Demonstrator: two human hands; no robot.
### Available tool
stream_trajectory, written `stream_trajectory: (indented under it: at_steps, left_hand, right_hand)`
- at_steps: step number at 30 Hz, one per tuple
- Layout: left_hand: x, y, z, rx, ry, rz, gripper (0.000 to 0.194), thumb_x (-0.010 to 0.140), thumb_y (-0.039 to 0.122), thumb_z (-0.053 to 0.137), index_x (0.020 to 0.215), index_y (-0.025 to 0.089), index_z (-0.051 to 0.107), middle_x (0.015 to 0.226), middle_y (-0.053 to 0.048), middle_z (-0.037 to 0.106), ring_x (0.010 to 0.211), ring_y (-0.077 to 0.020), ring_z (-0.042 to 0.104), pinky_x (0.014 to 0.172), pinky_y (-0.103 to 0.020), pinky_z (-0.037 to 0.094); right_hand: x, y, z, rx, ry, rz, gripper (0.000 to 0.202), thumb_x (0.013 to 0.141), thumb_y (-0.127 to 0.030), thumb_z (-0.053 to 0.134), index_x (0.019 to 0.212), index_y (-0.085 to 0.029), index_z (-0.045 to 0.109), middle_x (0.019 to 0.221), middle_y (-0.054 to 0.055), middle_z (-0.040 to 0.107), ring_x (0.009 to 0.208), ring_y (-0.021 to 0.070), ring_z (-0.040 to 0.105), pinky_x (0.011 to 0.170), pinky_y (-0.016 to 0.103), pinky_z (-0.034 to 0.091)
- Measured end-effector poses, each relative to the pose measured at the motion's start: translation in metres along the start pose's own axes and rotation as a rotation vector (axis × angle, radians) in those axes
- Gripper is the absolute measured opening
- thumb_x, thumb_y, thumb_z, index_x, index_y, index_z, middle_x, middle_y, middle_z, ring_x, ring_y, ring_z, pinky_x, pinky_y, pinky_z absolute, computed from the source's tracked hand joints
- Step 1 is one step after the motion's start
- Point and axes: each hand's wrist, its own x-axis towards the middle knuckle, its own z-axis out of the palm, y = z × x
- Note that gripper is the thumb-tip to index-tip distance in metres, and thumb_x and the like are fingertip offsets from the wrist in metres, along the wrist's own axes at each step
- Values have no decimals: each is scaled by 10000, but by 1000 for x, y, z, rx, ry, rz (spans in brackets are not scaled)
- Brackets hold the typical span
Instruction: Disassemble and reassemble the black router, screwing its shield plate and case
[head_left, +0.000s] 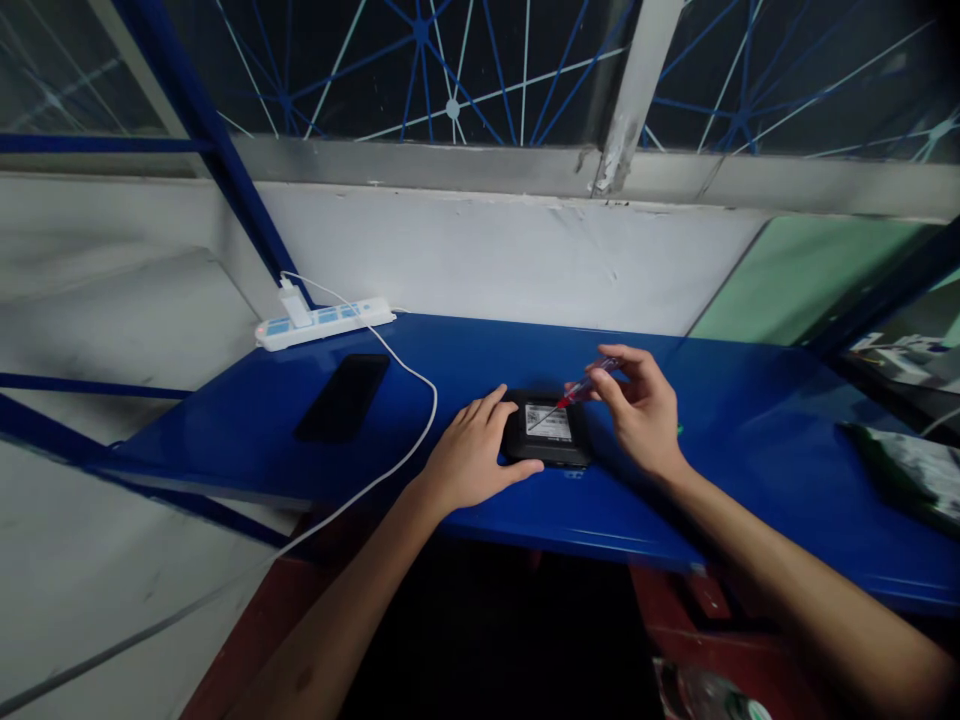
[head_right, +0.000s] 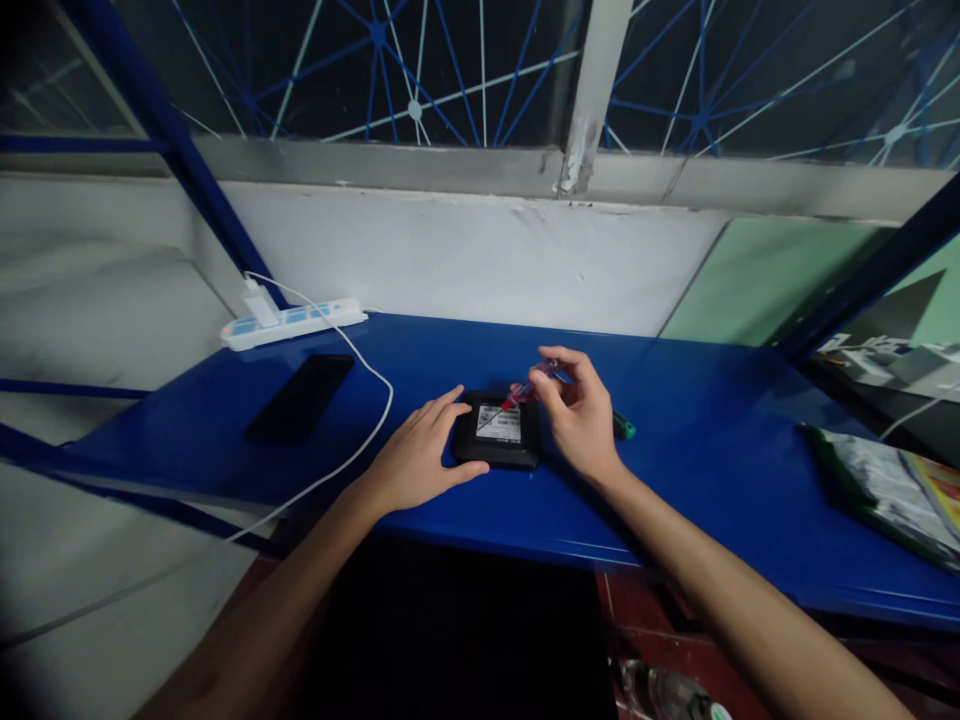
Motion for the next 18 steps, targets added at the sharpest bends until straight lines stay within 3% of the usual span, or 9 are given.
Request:
stream_trajectory:
  at_steps: [6,18]
  left_hand:
    - [0,1,0,4,5,-1,674,848,615,656,1343,191,484,1523,-176,451,1391,-371,444,1111,-546,405]
    - [-1,4,-3,4,-14,4,678,851,610,647,1339,167,489,1535,-191,433,1401,-375,433,1137,-558,383]
  right_hand:
    - [-4,7,3,-1,-31,-6,259,890,-325,664,1133,-279,585,972,8,627,780,171,731,759,394,656]
    - [-6,10,3,-120,-54,-109,250,893,-264,657,1137,-271,602,943,13,657,785,165,683,746,370,622]
